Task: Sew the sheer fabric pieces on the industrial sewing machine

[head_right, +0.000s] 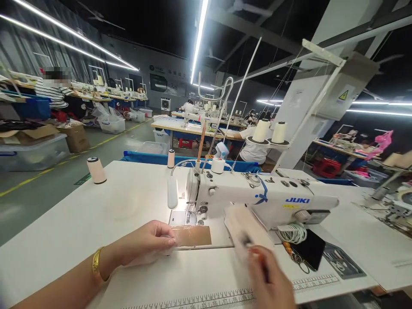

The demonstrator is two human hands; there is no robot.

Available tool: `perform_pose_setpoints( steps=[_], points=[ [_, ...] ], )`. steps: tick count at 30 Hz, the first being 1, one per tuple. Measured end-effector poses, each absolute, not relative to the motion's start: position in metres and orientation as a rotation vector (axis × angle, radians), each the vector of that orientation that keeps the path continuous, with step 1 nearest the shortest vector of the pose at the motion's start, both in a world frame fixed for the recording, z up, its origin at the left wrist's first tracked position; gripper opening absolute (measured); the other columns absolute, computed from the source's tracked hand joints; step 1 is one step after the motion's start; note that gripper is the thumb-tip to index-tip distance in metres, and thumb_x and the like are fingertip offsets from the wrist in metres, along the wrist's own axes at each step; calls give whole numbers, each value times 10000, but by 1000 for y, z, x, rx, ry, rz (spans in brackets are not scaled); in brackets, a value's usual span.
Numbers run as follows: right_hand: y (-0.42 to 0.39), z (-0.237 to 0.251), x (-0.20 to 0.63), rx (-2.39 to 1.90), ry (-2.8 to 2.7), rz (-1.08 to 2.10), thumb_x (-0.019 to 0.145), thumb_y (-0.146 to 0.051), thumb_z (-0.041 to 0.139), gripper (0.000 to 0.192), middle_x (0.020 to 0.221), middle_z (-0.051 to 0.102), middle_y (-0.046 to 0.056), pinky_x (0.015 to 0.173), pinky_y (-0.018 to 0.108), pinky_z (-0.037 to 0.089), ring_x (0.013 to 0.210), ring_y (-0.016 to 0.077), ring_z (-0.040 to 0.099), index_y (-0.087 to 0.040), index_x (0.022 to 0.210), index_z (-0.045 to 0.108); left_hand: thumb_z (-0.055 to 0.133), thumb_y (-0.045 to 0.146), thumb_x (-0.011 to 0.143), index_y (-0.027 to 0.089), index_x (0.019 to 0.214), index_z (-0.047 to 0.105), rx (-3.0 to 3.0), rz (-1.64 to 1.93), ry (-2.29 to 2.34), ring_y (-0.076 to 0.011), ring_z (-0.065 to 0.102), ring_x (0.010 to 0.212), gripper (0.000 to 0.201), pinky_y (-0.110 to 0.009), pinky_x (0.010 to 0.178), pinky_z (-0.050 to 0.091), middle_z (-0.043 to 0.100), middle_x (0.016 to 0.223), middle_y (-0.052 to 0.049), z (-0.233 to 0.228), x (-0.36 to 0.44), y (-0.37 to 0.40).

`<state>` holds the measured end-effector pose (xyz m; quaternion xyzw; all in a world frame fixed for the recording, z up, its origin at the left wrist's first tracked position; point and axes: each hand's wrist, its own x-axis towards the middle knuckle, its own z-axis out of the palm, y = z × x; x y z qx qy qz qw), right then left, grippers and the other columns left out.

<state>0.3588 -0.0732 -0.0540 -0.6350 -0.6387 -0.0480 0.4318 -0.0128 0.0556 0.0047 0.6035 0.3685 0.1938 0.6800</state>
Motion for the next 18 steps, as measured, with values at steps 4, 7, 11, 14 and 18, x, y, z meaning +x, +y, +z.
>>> perform_pose_setpoints(
  steps=[4,7,11,14,18],
  points=[
    [-34,-44,254,-1299,-1978,-178,1111,-375,493,236,851,781,49,608,291,556,688,225,748,-272,1057,698,856,508,727,167,737,707,1369,441,837,-140,464,684,372,-259,650,336,581,707,26,8,-11,54],
    [-13,-47,217,-1255,-2044,-306,1135,-347,438,303,714,709,15,535,288,445,589,206,682,-259,935,648,846,487,742,168,720,711,1359,443,845,-140,462,680,347,-263,641,332,593,710,22,9,-11,52],
    [-8,-49,209,-1247,-2066,-345,1151,-333,381,365,657,653,-4,507,294,371,530,189,630,-256,874,605,824,451,765,155,718,734,1383,434,873,-152,496,703,313,-270,664,357,619,708,6,7,-13,52],
    [-15,-51,219,-1273,-2053,-264,1155,-336,389,371,670,666,-14,532,287,394,548,180,652,-258,844,576,827,452,762,154,744,751,1365,445,852,-159,519,728,308,-272,678,371,642,739,-5,4,-14,53],
    [-22,-53,235,-1302,-1986,-278,1149,-341,413,300,708,706,-7,542,290,422,582,189,693,-249,933,599,860,484,702,166,718,730,1288,474,818,-156,490,694,344,-274,661,365,573,670,15,1,-13,54]
  ],
)
